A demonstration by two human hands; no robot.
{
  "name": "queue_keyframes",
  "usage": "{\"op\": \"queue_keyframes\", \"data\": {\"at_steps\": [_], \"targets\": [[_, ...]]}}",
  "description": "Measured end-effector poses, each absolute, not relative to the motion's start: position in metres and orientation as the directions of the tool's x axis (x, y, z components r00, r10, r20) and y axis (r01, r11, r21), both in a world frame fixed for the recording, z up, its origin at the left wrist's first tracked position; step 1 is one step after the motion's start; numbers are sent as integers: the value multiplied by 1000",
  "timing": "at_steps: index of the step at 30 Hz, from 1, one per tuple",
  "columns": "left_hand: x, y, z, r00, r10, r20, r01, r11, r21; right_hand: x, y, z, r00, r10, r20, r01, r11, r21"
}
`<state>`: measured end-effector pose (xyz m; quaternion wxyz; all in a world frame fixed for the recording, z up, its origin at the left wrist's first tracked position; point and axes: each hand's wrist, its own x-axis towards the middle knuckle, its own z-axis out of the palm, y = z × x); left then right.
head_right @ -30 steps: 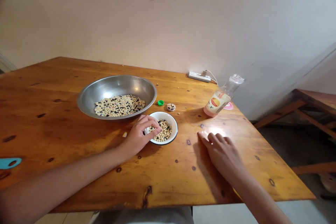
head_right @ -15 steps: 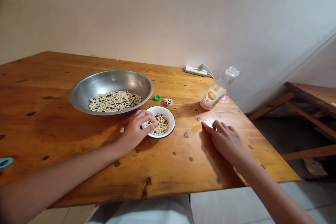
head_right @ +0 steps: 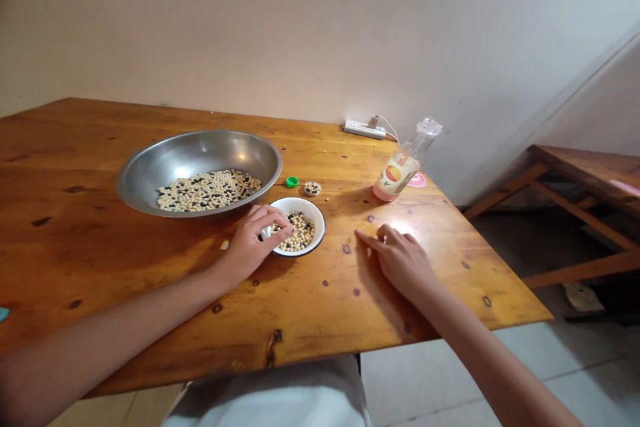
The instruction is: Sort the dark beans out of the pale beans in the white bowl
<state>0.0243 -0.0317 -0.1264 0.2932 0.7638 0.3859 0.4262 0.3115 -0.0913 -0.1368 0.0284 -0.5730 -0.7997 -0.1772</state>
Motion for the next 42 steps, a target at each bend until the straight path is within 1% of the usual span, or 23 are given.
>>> {"op": "queue_keyframes", "data": {"at_steps": [2,3,6,7,8,10,11,12,14,16,19,20,22,24,25,26,28,30,32,34,39,41,42], "targets": [[24,-32,-127,341,838,426,344,-533,773,313,-88,-139,-261,917,303,952,191,240],[24,-32,-127,345,835,428,341,-537,772,312,-87,-139,-269,916,297,952,207,225],[25,-32,-128,353,826,439,327,-549,769,307,-87,-139,-402,893,204,911,366,191],[24,-31,-128,353,825,442,323,-551,770,307,-87,-139,-407,892,197,907,370,200],[24,-31,-128,348,826,444,321,-550,771,307,-86,-139,-372,901,225,921,328,209],[24,-31,-128,340,833,437,327,-540,776,311,-84,-141,-237,908,346,961,167,219],[24,-32,-128,340,836,431,331,-535,777,313,-84,-142,-211,906,368,967,138,216],[24,-32,-128,342,838,425,334,-531,779,314,-85,-144,-228,898,377,965,158,207],[24,-32,-128,348,837,423,332,-532,779,316,-87,-146,-342,889,304,938,302,171],[24,-32,-127,346,833,433,326,-539,777,318,-91,-146,-386,889,246,921,358,153],[24,-32,-127,343,831,439,324,-543,775,321,-96,-147,-166,918,361,984,134,114],[24,-32,-127,345,831,436,325,-541,775,320,-98,-147,-140,922,361,990,121,75],[24,-32,-128,347,832,432,327,-539,776,315,-101,-144,-225,935,274,966,251,-63],[25,-32,-128,344,828,442,326,-547,771,310,-103,-139,-304,929,211,899,353,-261],[25,-32,-128,342,826,448,325,-551,769,310,-102,-135,-269,933,239,865,344,-366],[25,-32,-128,341,825,450,324,-553,768,311,-100,-130,-189,939,286,823,310,-476],[25,-32,-128,341,829,442,322,-545,774,317,-93,-119,72,934,351,715,198,-671],[25,-32,-127,342,838,426,321,-530,785,322,-83,-108,289,885,365,590,135,-796],[25,-32,-126,339,844,416,321,-520,792,318,-74,-97,379,853,360,495,141,-858],[24,-32,-126,335,847,412,321,-513,796,303,-66,-86,386,853,351,403,187,-896],[24,-32,-127,339,846,411,321,-514,795,255,-42,-69,266,874,406,241,347,-906],[24,-32,-127,337,847,412,317,-514,797,246,-30,-74,218,876,429,237,379,-894],[24,-32,-127,335,846,414,316,-515,797,246,-24,-80,199,871,450,277,390,-878]]}}
